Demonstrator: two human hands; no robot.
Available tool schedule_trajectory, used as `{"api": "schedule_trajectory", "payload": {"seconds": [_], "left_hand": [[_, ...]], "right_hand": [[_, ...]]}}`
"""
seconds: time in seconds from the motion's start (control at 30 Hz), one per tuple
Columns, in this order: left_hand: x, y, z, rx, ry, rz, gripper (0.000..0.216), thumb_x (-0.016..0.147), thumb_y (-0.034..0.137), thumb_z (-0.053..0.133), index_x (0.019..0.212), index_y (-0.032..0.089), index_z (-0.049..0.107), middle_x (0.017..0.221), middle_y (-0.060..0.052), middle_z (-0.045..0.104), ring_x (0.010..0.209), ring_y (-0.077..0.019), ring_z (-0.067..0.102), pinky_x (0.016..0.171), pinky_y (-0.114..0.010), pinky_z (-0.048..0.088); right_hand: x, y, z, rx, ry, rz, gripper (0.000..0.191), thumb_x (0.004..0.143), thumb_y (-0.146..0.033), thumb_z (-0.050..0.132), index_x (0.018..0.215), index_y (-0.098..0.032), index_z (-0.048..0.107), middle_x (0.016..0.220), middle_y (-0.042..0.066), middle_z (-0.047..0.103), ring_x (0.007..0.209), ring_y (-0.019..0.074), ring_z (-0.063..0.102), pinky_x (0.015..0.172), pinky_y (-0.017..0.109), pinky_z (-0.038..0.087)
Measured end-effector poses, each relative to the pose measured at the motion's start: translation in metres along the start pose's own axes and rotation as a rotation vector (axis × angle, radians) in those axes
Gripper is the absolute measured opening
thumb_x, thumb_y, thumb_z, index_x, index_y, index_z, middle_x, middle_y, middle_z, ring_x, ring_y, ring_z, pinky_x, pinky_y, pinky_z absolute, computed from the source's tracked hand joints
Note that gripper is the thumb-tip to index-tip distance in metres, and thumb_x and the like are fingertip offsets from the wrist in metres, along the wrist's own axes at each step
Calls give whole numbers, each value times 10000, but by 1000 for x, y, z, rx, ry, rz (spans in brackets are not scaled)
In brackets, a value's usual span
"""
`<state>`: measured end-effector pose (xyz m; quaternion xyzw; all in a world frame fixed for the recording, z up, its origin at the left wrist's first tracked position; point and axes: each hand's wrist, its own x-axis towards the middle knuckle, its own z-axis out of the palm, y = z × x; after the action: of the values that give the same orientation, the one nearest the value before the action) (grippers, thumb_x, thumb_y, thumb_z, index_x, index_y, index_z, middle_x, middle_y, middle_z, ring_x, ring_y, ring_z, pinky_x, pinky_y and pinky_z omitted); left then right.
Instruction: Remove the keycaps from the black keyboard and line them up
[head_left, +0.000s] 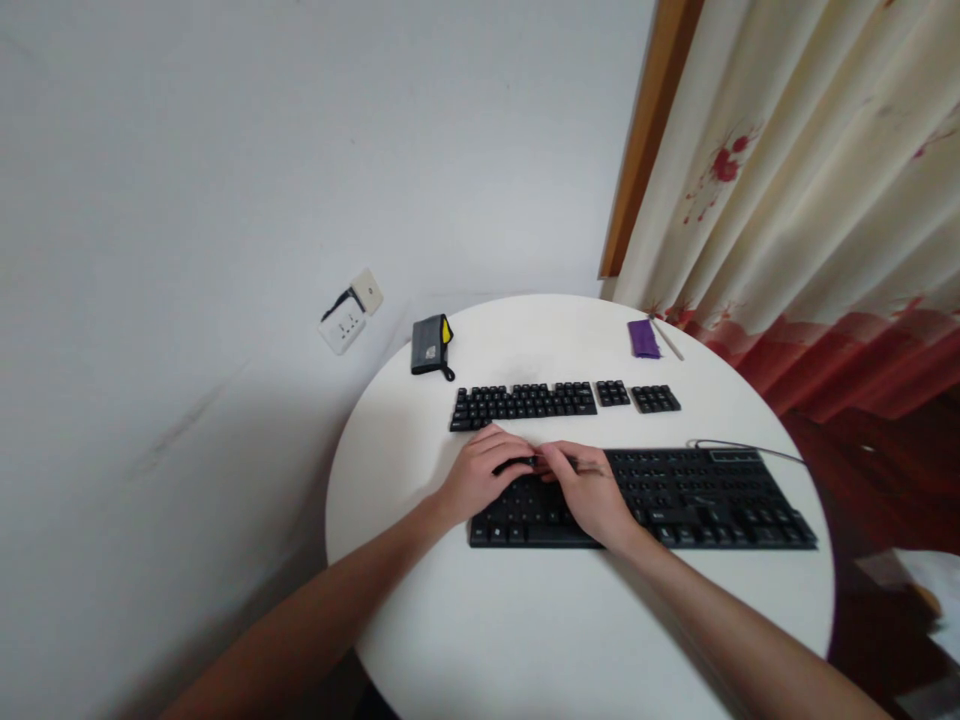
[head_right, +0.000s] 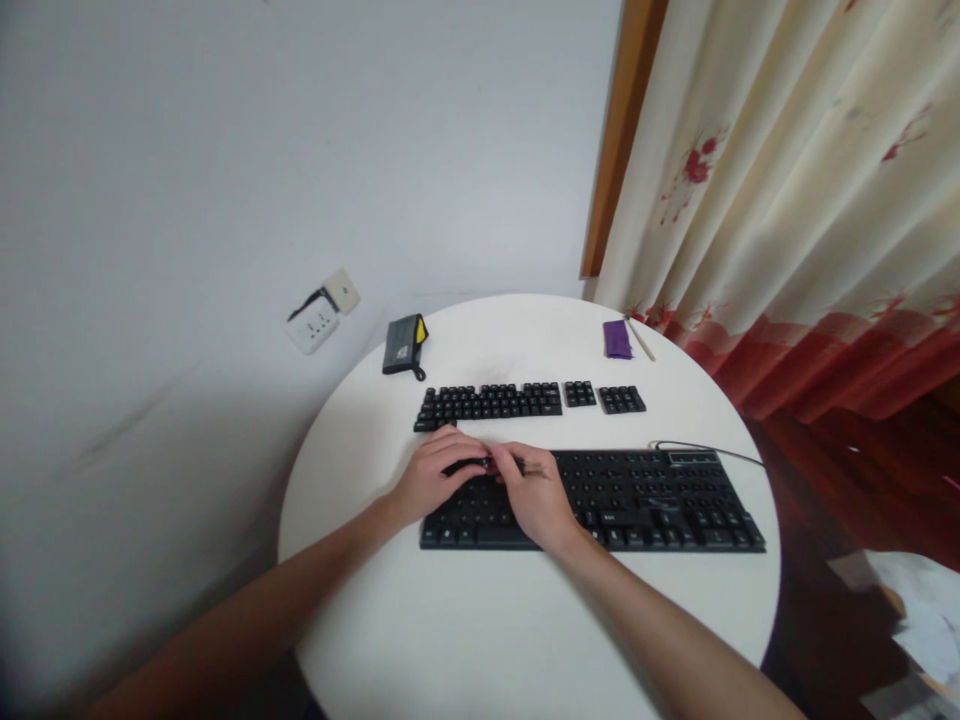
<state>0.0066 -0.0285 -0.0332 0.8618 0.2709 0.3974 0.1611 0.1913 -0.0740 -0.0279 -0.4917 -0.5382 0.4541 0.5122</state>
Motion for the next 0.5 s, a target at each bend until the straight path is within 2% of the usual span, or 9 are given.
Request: {"api": "schedule_trajectory", "payload": {"seconds": [0.23,0.5], "left_hand": [[0,4,0,64,-30,30,166,931,238,611,1080,188,665,984,-78,714,904,-198,624,845,-380,509],[2,6,0,48,-44,12,147,922,223,614,1060,186,644,963,-82,697,898,-207,614,845,-389,504]], "right_hand": [[1,-2,-3,-81,28,-77,304,900,-392,575,793,-165,747,689,30,686,656,178,603,674,280,480],[0,-2,-2,-54,29,-87,284,901,-376,580,770,-167,721,701,23,676,670,170,587,683,272,467]]}}
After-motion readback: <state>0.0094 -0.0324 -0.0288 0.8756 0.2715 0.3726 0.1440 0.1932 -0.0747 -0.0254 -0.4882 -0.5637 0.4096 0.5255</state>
